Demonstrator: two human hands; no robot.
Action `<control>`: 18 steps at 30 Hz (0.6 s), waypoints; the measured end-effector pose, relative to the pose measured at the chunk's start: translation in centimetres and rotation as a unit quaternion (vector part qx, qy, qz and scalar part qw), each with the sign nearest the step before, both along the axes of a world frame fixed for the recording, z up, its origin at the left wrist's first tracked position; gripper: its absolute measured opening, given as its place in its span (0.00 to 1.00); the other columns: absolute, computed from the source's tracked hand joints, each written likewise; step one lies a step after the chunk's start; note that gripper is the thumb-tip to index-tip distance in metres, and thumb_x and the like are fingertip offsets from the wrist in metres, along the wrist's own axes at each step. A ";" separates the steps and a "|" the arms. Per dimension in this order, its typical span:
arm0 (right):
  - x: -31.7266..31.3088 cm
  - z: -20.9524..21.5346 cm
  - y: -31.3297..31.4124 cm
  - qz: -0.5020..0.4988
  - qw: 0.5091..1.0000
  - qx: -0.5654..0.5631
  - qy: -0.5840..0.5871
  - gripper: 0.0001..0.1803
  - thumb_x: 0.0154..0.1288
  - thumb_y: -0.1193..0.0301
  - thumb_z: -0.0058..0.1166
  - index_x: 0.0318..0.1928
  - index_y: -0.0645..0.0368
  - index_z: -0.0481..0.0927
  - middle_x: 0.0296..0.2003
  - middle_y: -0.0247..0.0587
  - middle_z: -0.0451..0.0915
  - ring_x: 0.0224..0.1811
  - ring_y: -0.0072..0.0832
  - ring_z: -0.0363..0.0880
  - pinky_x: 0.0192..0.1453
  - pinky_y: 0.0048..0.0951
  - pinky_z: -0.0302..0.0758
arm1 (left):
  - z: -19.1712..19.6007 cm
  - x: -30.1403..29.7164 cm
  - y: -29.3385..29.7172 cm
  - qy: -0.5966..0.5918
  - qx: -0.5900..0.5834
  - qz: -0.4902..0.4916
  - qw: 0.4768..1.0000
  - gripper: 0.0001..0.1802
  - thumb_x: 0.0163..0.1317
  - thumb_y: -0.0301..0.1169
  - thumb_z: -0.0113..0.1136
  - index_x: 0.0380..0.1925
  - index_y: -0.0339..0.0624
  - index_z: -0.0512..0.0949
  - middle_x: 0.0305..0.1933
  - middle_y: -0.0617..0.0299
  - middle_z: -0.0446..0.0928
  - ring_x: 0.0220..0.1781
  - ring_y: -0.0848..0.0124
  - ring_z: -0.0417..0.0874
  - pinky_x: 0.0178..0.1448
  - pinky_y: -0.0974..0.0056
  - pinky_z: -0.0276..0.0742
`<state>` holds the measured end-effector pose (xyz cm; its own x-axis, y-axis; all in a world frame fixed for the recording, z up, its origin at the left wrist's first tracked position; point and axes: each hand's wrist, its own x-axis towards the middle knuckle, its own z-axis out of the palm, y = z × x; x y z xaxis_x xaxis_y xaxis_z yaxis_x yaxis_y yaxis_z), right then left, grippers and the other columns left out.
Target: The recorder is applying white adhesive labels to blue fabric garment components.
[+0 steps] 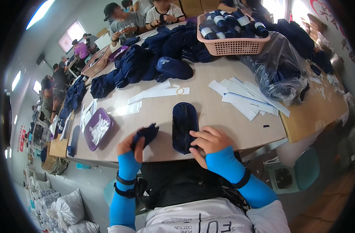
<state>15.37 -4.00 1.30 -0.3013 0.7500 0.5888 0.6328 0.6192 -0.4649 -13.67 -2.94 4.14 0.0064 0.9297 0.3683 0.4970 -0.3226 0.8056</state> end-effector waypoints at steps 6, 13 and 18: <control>-0.1 -0.1 0.1 -0.013 1.000 -0.014 0.007 0.09 0.52 0.69 0.72 0.34 0.56 0.89 0.52 0.38 0.89 0.57 0.46 0.83 0.57 0.45 0.82 | 0.7 7.7 2.0 0.234 0.220 -0.120 0.939 0.30 0.48 0.16 0.64 0.56 0.40 0.85 0.60 0.51 0.85 0.64 0.54 0.85 0.62 0.54 0.80; 0.4 -0.3 -0.2 -0.009 1.000 -0.005 -0.021 0.11 0.50 0.68 0.74 0.33 0.57 0.87 0.47 0.41 0.87 0.59 0.46 0.82 0.57 0.46 0.82 | -2.5 8.0 0.8 0.317 0.250 -0.162 0.900 0.33 0.47 0.25 0.74 0.59 0.40 0.84 0.66 0.53 0.83 0.71 0.56 0.82 0.63 0.55 0.79; 0.5 0.4 -0.6 -0.030 0.998 -0.058 0.016 0.15 0.50 0.70 0.74 0.37 0.58 0.84 0.54 0.47 0.82 0.58 0.49 0.81 0.57 0.47 0.81 | -2.5 8.0 0.6 0.345 0.238 -0.198 0.886 0.34 0.51 0.30 0.75 0.62 0.42 0.82 0.70 0.53 0.80 0.73 0.56 0.79 0.67 0.53 0.79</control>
